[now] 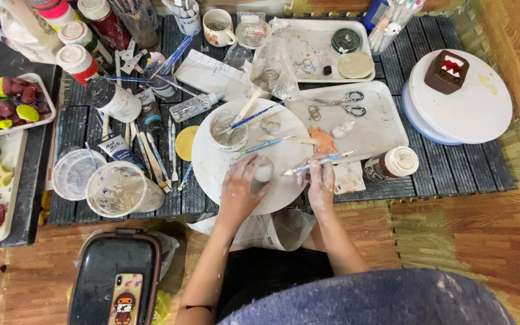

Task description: The person shapes a lump of clay into a small rounded form on a rotating turntable. They use their hands to smooth and refine the surface, then use a small brush to apply a liquid to the clay.

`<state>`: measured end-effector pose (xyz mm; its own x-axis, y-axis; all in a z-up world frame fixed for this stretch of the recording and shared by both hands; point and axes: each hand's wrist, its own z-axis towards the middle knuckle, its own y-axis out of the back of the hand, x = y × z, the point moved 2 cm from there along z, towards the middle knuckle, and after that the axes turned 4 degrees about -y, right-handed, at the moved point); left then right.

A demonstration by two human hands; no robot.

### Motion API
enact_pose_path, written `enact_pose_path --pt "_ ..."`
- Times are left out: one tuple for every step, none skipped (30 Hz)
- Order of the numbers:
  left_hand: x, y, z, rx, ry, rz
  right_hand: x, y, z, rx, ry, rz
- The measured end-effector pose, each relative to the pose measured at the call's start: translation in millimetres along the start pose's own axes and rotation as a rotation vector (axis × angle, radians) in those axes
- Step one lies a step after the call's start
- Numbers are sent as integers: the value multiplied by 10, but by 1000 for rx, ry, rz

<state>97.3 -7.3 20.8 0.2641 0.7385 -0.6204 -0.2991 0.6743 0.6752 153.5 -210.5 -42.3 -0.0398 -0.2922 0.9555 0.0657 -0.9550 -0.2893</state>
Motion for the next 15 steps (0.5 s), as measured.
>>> enact_pose_path --pt "17 -25 9 6 -6 7 15 -8 21 -30 -19 -14" --pt "43 -42 15 11 -13 13 31 -25 41 -29 -38 -8" --pt "67 -57 11 17 -16 20 46 -44 51 -26 -60 -2" --pt "85 -73 11 26 -19 12 62 -61 56 -24 -83 3" --pt "104 -79 18 33 -22 6 73 -84 67 -26 -95 7" --pt "113 -74 19 41 -25 0 81 -102 71 -28 -108 11" --pt "119 -60 25 47 -15 -25 86 -114 79 -30 -119 16" --pt "120 -40 32 53 -5 -50 91 -122 86 -19 -102 26" --pt "119 -17 31 62 4 -76 83 -123 79 -10 -87 36" --pt "118 13 24 54 20 -156 70 -116 71 -1 -71 47" --pt "118 47 17 47 34 -237 60 -107 70 19 -21 39" --pt "116 73 12 40 48 -317 50 -98 74 39 29 31" --pt "117 87 6 47 73 -426 45 -88 82 60 80 22" --pt "121 93 -5 53 97 -536 32 -69 96 52 46 52" --pt "123 86 -22 58 124 -645 30 -44 107 47 10 80"
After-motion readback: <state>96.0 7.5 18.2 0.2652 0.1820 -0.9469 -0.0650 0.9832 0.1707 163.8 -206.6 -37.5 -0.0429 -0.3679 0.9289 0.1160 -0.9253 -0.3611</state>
